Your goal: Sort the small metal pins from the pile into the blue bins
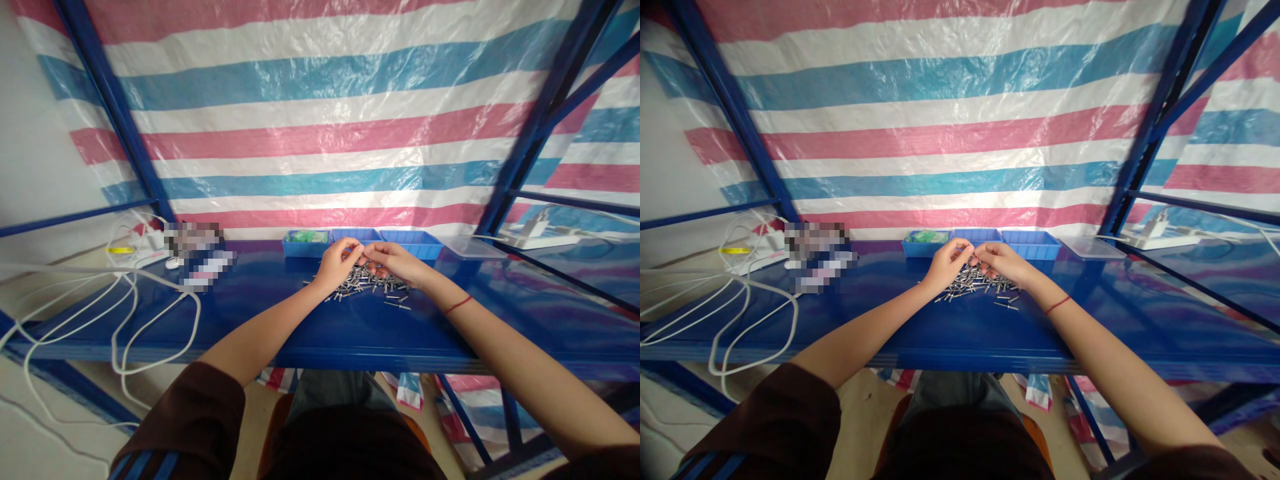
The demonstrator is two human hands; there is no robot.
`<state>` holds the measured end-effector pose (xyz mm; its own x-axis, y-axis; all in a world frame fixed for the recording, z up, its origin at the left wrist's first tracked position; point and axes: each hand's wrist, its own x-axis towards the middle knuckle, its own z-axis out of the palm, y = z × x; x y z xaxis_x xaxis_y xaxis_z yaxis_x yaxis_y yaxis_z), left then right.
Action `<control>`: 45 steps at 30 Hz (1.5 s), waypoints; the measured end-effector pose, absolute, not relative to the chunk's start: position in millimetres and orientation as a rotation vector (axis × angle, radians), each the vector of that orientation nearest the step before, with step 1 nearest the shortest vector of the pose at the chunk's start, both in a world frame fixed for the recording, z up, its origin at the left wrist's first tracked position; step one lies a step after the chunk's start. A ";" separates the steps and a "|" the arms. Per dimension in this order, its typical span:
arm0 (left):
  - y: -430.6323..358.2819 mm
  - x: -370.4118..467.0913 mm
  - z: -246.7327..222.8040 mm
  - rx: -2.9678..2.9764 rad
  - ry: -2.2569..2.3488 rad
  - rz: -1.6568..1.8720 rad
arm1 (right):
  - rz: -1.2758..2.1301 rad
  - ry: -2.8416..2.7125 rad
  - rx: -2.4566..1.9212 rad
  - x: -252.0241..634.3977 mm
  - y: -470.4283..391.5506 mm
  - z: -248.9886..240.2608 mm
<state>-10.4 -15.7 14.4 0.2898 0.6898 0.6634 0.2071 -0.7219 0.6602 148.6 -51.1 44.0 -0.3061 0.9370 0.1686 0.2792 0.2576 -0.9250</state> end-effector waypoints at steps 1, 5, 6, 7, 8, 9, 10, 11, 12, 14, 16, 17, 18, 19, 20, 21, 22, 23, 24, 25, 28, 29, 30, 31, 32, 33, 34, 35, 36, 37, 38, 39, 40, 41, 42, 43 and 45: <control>-16.2 -10.3 15.0 2.120 0.801 1.436 | 1.102 -1.735 -1.110 148.7 -51.6 44.2; -16.0 -9.6 15.9 2.120 0.817 1.475 | 1.080 -1.607 -1.028 149.6 -49.0 43.3; -15.5 -9.3 15.6 2.118 0.824 1.486 | 1.044 -1.577 -1.020 149.9 -47.9 43.5; -14.8 -9.2 15.2 2.120 0.832 1.494 | 1.000 -1.558 -1.019 150.1 -46.9 44.0; -14.1 -9.1 14.7 2.125 0.836 1.494 | 0.951 -1.553 -1.023 150.4 -46.1 44.9; -13.4 -9.1 14.1 2.131 0.840 1.489 | 0.900 -1.558 -1.026 150.9 -45.7 46.0; -12.8 -9.3 13.5 2.142 0.839 1.476 | 0.849 -1.574 -1.026 151.4 -45.6 47.2; -12.3 -9.5 12.9 2.156 0.836 1.459 | 0.796 -1.600 -1.022 152.0 -45.8 48.4; -11.9 -9.7 12.2 2.171 0.830 1.439 | 0.739 -1.635 -1.014 152.6 -46.4 49.4; -11.1 -10.0 11.0 2.205 0.824 1.396 | 0.612 -1.724 -0.995 153.6 -48.3 50.7; -10.4 -9.8 10.0 2.241 0.841 1.344 | 0.492 -1.819 -0.989 153.9 -50.2 50.5; -10.1 -9.7 9.6 2.259 0.855 1.317 | 0.444 -1.864 -0.996 153.7 -50.6 50.2; -9.6 -9.4 9.3 2.274 0.870 1.291 | 0.408 -1.904 -1.008 153.3 -50.3 49.9; -9.0 -9.3 8.9 2.280 0.887 1.275 | 0.376 -1.932 -1.025 152.7 -48.9 50.0; -8.1 -9.2 8.6 2.273 0.907 1.272 | 0.343 -1.942 -1.043 151.9 -46.4 50.6; -6.9 -9.4 8.1 2.251 0.932 1.283 | 0.307 -1.934 -1.057 150.9 -42.4 51.8; -5.4 -9.7 7.6 2.218 0.962 1.302 | 0.265 -1.911 -1.066 149.8 -36.9 53.7; -3.7 -10.2 7.0 2.181 0.993 1.322 | 0.215 -1.878 -1.072 148.6 -30.0 56.0; -1.9 -10.8 6.3 2.149 1.019 1.333 | 0.162 -1.845 -1.079 147.3 -21.8 58.4; -0.2 -11.5 5.7 2.127 1.040 1.334 | 0.103 -1.824 -1.091 146.0 -12.6 60.6; 2.6 -12.9 4.5 2.117 1.065 1.299 | -0.085 -1.851 -1.223 143.0 15.5 63.2; 2.5 -12.9 4.4 2.120 1.062 1.288 | -0.133 -1.897 -1.296 143.0 23.1 62.5; 2.0 -12.8 4.4 2.126 1.053 1.280 | -0.170 -1.955 -1.365 143.9 28.9 61.4; 1.1 -12.4 4.5 2.134 1.042 1.275 | -0.203 -2.003 -1.427 146.0 32.4 60.2; 0.1 -12.0 4.7 2.145 1.031 1.270 | -0.230 -2.034 -1.484 149.6 33.5 59.3; -1.0 -11.6 4.9 2.159 1.022 1.264 | -0.250 -2.053 -1.532 155.0 32.1 59.1; -2.1 -11.1 5.1 2.174 1.015 1.257 | -0.259 -2.063 -1.575 162.0 28.4 59.6; -3.1 -10.8 5.2 2.186 1.011 1.250 | -0.251 -2.072 -1.614 170.6 22.7 60.6; -3.9 -10.6 5.2 2.193 1.013 1.242 | -0.210 -2.118 -1.649 180.3 15.4 62.0; -4.5 -10.5 5.2 2.196 1.013 1.235 | -0.140 -2.185 -1.682 190.4 7.2 63.3; -4.9 -10.5 5.2 2.197 1.011 1.229 | -0.030 -2.282 -1.701 200.3 -1.2 64.0; -5.2 -10.6 5.0 2.195 1.007 1.225 | 0.099 -2.358 -1.744 209.2 -9.4 63.7; -5.3 -10.6 4.8 2.196 1.001 1.221 | 0.194 -2.417 -1.754 216.5 -16.6 62.2; -5.3 -10.7 4.6 2.198 0.994 1.220 | 0.239 -2.457 -1.768 221.7 -22.5 59.3; -5.3 -10.7 4.4 2.202 0.990 1.216 | 0.244 -2.470 -1.789 224.4 -26.8 55.3; -5.2 -10.7 4.2 2.206 0.988 1.212 | 0.225 -2.470 -1.805 224.8 -29.3 50.5; -5.4 -10.5 4.0 2.212 0.989 1.200 | 0.141 -2.449 -1.843 219.9 -29.8 40.4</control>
